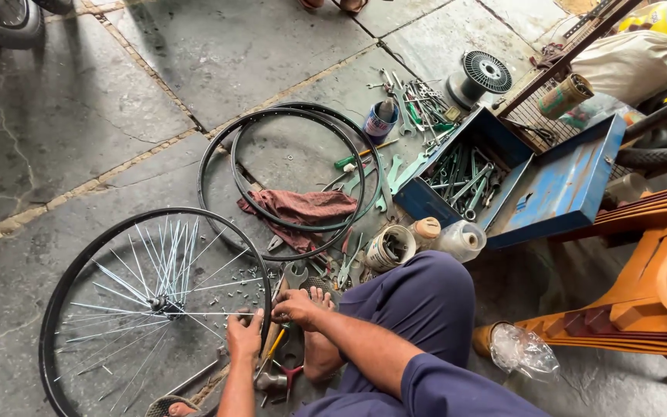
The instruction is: Installing and tightening spokes on a bicycle wheel hub and rim.
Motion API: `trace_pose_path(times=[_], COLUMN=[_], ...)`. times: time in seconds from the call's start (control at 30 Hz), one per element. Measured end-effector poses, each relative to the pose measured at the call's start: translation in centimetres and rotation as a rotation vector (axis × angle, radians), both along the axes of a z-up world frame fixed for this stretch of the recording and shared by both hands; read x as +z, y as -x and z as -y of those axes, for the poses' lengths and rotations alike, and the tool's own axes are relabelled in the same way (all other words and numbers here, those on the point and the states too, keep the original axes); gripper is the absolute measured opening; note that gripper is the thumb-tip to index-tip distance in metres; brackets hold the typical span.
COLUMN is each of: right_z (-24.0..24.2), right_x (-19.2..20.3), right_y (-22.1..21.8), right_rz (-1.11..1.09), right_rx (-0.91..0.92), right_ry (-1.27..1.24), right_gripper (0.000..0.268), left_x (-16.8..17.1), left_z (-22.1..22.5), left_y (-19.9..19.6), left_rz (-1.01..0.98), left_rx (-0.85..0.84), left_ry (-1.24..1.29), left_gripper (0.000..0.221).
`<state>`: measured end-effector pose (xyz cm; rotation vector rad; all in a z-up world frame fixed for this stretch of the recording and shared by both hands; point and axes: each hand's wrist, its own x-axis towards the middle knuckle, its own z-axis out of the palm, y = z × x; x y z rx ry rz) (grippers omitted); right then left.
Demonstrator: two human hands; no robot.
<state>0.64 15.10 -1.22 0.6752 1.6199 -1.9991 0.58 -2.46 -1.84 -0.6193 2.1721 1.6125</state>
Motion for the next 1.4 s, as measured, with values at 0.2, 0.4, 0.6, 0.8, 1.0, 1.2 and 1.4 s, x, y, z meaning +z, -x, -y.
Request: trace_pose_path(times=[0.2, 0.4, 0.6, 0.8, 1.0, 1.2, 1.4], right_z=[0.0, -0.4, -0.2, 0.2, 0.1, 0.1, 0.2], right_x=[-1.0, -0.9, -1.5, -0.4, -0.1, -0.5, -0.6], right_y=[-0.1, 0.0, 0.0, 0.0, 0.3, 0.0, -0.1], right_rz=[0.022, -0.365, -0.301, 0.042, 0.059, 0.020, 0.028], right_rx=[-0.129, 0.174, 0.145, -0.052, -0.034, -0.007, 0.015], right_ry=[0.162, -0.247, -0.114, 0.107, 0.048, 0.064, 0.045], right_gripper=[0.013, 0.018, 0.016, 0.012, 0.013, 0.013, 0.012], left_x=[0.4, -2.8, -2.9, 0.6, -0.5, -0.1, 2.6], left_z=[0.2, 0.3, 0.3, 0.5, 0.4, 0.5, 0.7], left_y=[0.0, -0.1, -0.4, -0.3, -0.3, -0.3, 0.0], left_rz=[0.038, -0.042, -0.038, 0.039, -0.026, 0.041, 0.103], left_rx=[0.058, 0.087, 0.029, 0.050, 0.124, 0.033, 0.005], left_ry=[-0.236, -0.386, -0.183, -0.237, -0.512, -0.262, -0.198], left_gripper=[0.052, 0.054, 0.048, 0.046, 0.047, 0.044, 0.047])
